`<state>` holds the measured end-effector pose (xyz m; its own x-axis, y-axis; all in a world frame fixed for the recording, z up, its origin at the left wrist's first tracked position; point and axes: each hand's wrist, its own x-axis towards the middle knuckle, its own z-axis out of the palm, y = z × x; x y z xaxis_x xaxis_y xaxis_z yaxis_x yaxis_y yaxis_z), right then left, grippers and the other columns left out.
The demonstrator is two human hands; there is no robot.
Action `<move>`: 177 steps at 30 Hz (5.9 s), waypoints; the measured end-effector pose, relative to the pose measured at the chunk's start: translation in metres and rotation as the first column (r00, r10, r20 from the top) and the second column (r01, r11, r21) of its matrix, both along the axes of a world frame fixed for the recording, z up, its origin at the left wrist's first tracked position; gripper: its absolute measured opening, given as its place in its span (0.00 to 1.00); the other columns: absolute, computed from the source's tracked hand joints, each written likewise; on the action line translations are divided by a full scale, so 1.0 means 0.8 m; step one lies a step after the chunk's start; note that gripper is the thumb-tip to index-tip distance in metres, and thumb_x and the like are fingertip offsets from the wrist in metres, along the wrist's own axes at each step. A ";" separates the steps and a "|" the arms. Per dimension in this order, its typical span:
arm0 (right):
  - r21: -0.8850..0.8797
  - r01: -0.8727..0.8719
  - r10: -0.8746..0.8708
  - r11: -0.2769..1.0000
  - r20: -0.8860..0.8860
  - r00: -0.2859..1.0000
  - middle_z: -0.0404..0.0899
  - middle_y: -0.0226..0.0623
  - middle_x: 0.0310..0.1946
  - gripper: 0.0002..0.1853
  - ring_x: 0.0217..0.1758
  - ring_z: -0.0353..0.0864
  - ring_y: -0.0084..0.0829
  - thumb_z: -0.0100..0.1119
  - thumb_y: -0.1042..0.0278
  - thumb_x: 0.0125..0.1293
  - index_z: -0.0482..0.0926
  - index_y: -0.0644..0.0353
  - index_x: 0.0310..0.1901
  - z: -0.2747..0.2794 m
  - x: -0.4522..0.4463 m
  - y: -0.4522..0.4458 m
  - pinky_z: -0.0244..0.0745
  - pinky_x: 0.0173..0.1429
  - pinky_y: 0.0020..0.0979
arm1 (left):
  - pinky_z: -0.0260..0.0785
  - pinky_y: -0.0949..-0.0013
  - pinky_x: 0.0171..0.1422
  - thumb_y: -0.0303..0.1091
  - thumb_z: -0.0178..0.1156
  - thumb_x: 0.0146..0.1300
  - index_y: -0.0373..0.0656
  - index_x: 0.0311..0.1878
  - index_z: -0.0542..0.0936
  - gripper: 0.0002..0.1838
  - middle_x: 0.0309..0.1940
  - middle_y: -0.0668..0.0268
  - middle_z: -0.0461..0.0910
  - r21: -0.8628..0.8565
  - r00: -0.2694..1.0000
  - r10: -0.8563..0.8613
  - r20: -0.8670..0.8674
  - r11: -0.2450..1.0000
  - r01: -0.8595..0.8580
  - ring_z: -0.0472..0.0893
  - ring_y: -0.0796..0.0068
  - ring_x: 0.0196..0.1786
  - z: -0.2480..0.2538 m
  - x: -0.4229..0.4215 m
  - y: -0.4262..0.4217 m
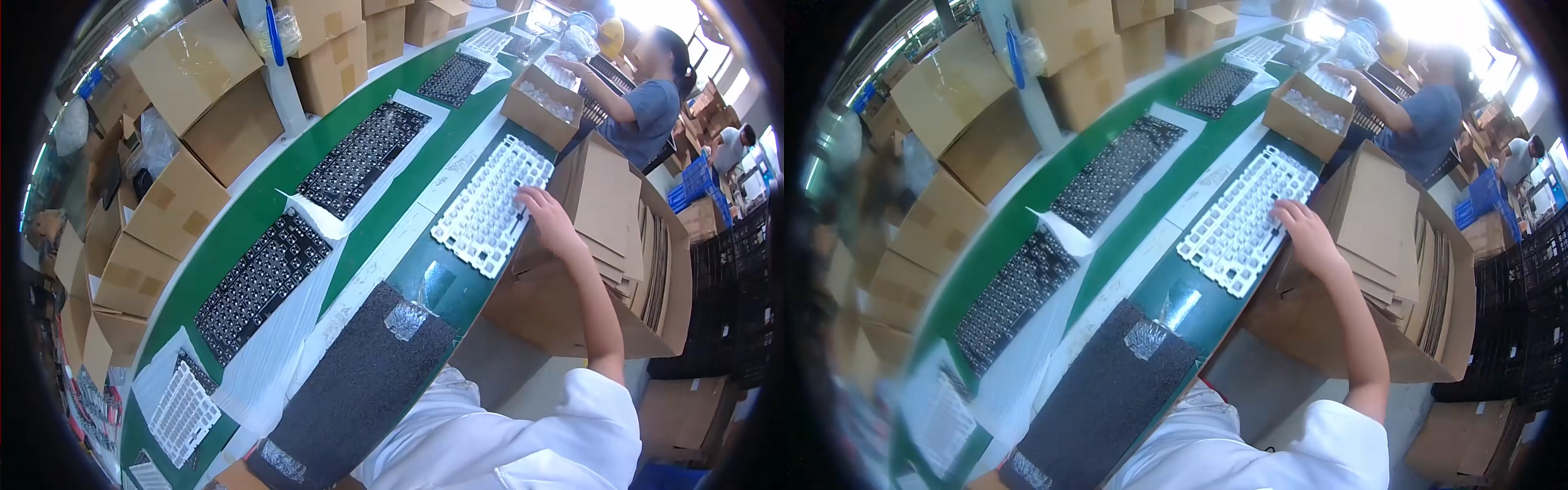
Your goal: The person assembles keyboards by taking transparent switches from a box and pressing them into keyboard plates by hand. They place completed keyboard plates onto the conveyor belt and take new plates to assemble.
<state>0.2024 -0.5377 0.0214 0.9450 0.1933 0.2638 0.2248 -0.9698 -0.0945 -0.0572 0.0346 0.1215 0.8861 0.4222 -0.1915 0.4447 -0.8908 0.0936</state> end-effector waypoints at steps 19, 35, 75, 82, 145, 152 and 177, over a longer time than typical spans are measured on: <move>-0.411 -0.036 0.261 0.911 0.507 0.822 0.79 0.29 0.43 0.15 0.47 0.75 0.33 0.57 0.74 0.49 0.82 0.50 0.39 0.167 -0.096 0.158 0.63 0.54 0.35 | 0.60 0.69 0.23 0.27 0.51 0.62 0.42 0.46 0.71 0.10 0.33 0.59 0.71 0.284 0.879 -0.430 0.206 0.886 0.367 0.72 0.69 0.26 -0.102 -0.061 0.084; 0.126 -0.718 0.729 0.684 -0.157 0.667 0.72 0.38 0.50 0.20 0.54 0.70 0.39 0.61 0.70 0.50 0.77 0.48 0.48 0.033 -0.162 0.347 0.56 0.62 0.53 | 0.58 0.80 0.15 0.41 0.43 0.67 0.48 0.57 0.67 0.18 0.34 0.67 0.58 -0.242 0.534 0.827 -0.175 -0.562 0.791 0.64 0.81 0.26 -0.028 -0.046 -0.045; 0.900 0.251 0.663 0.356 -0.433 0.611 0.74 0.40 0.46 0.13 0.51 0.74 0.29 0.55 0.81 0.59 0.74 0.70 0.47 0.028 -0.040 0.285 0.71 0.55 0.29 | 0.45 0.86 0.10 0.43 0.48 0.65 0.54 0.42 0.66 0.07 0.30 0.72 0.62 -0.742 0.688 0.726 -0.018 -0.471 0.478 0.59 0.87 0.20 -0.136 0.184 -0.172; 0.785 0.006 0.566 0.620 -0.452 0.690 0.76 0.36 0.38 0.10 0.46 0.74 0.27 0.58 0.82 0.56 0.77 0.65 0.40 0.031 0.004 0.279 0.71 0.53 0.26 | 0.48 0.85 0.09 0.45 0.48 0.65 0.56 0.43 0.64 0.09 0.30 0.71 0.61 -0.757 0.697 0.707 -0.125 -0.521 0.393 0.61 0.85 0.20 -0.141 0.187 -0.166; 0.919 0.223 0.873 0.325 -0.382 0.303 0.73 0.35 0.43 0.20 0.40 0.74 0.25 0.65 0.77 0.54 0.70 0.66 0.48 -0.010 -0.026 0.340 0.69 0.50 0.27 | 0.54 0.80 0.16 0.47 0.46 0.64 0.50 0.49 0.62 0.15 0.32 0.67 0.65 -0.558 0.690 0.699 -0.191 -0.655 0.510 0.65 0.80 0.22 -0.155 0.215 -0.190; 0.927 -0.040 0.834 0.372 -0.316 0.452 0.75 0.36 0.39 0.26 0.39 0.74 0.23 0.70 0.73 0.50 0.66 0.64 0.48 0.017 -0.058 0.382 0.70 0.43 0.27 | 0.58 0.74 0.27 0.47 0.48 0.65 0.51 0.50 0.63 0.16 0.34 0.67 0.65 -0.795 0.621 0.761 0.190 -0.252 0.552 0.64 0.79 0.23 -0.145 0.193 -0.180; 0.326 -0.548 0.637 0.770 -0.437 0.635 0.78 0.37 0.32 0.11 0.36 0.79 0.34 0.57 0.88 0.44 0.78 0.64 0.31 0.040 0.016 0.275 0.73 0.42 0.29 | 0.55 0.85 0.08 0.38 0.48 0.65 0.39 0.52 0.67 0.16 0.36 0.64 0.59 -0.409 0.749 0.652 -0.118 -0.719 0.562 0.62 0.81 0.32 -0.155 0.195 -0.166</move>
